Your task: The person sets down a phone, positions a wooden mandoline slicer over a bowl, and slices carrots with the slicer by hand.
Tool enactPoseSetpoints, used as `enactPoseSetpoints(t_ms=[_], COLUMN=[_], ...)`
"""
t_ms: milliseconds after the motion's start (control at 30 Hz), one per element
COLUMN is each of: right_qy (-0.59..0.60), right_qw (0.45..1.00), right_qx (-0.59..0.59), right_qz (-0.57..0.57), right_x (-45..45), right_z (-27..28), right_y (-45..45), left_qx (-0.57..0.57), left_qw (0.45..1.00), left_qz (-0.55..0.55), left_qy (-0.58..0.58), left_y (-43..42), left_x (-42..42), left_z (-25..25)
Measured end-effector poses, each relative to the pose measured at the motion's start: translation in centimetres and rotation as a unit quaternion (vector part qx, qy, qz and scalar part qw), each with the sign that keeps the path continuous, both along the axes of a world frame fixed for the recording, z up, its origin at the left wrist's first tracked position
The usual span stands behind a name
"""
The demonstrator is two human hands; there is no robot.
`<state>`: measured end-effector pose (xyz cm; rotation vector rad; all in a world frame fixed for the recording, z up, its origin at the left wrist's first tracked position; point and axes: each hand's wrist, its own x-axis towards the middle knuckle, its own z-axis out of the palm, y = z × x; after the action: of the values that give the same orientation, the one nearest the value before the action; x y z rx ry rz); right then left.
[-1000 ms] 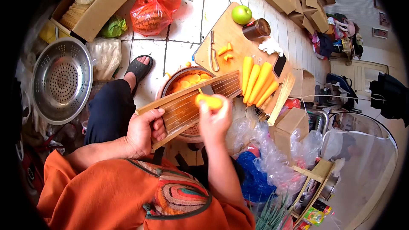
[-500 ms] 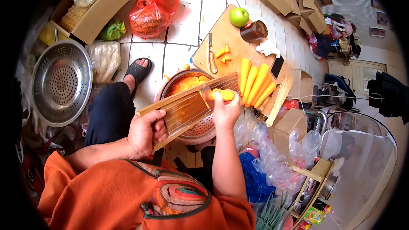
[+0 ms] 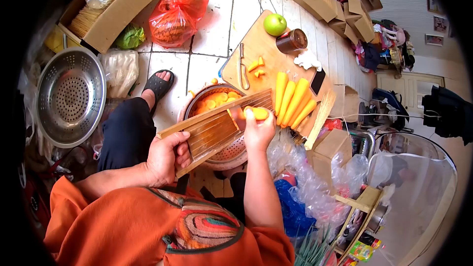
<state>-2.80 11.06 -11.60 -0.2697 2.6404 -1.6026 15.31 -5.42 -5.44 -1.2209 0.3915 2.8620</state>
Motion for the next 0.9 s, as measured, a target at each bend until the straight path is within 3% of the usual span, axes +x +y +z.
enactPoseSetpoints(t_ms=[67,100,167,200,233,333,400,567,700,800,900], right_qy=[-0.023,0.059,0.058,0.085,0.052,-0.004,-0.002,0.055,0.001,0.018,0.056], right_qw=[0.999,0.994,0.992,0.990,0.997,0.999,1.000,0.992,1.000,0.995,0.995], right_qx=[-0.016,0.044,0.023,0.058,0.035,0.037,-0.016,0.028,0.007,0.099,0.058], right_qz=[0.023,0.080,0.108,0.100,0.039,0.001,-0.019,0.108,-0.009,-0.012,0.058], right_x=[3.5,5.1,6.9,6.2,4.6,1.0,0.6,7.0,1.9,0.8,5.4], right_z=[1.8,1.9,3.3,2.7,1.5,0.3,0.2,2.9,0.6,0.6,1.9], right_y=[-1.0,-0.9,-2.0,-1.7,-1.3,-0.4,-0.5,-1.6,-0.8,-0.7,-1.4], left_qx=[0.004,0.007,0.010,0.008,0.005,0.010,0.008,0.016,0.014,0.008,0.016], left_qw=[1.000,1.000,1.000,1.000,1.000,1.000,1.000,1.000,1.000,1.000,1.000], left_qz=[0.003,-0.001,-0.007,-0.009,-0.009,-0.003,-0.002,-0.003,-0.004,-0.001,0.003], left_qy=[0.001,-0.005,-0.015,-0.009,-0.003,0.000,-0.003,-0.002,0.001,0.004,-0.003], left_y=[-0.1,-0.3,-0.2,-0.1,-0.1,0.1,-0.1,-0.1,0.2,0.0,-0.1], left_x=[-0.1,-0.1,0.0,0.0,0.0,-0.1,0.0,0.2,0.1,0.1,0.1], left_z=[0.1,0.4,0.4,0.3,0.3,0.1,0.2,0.2,0.2,0.2,0.4])
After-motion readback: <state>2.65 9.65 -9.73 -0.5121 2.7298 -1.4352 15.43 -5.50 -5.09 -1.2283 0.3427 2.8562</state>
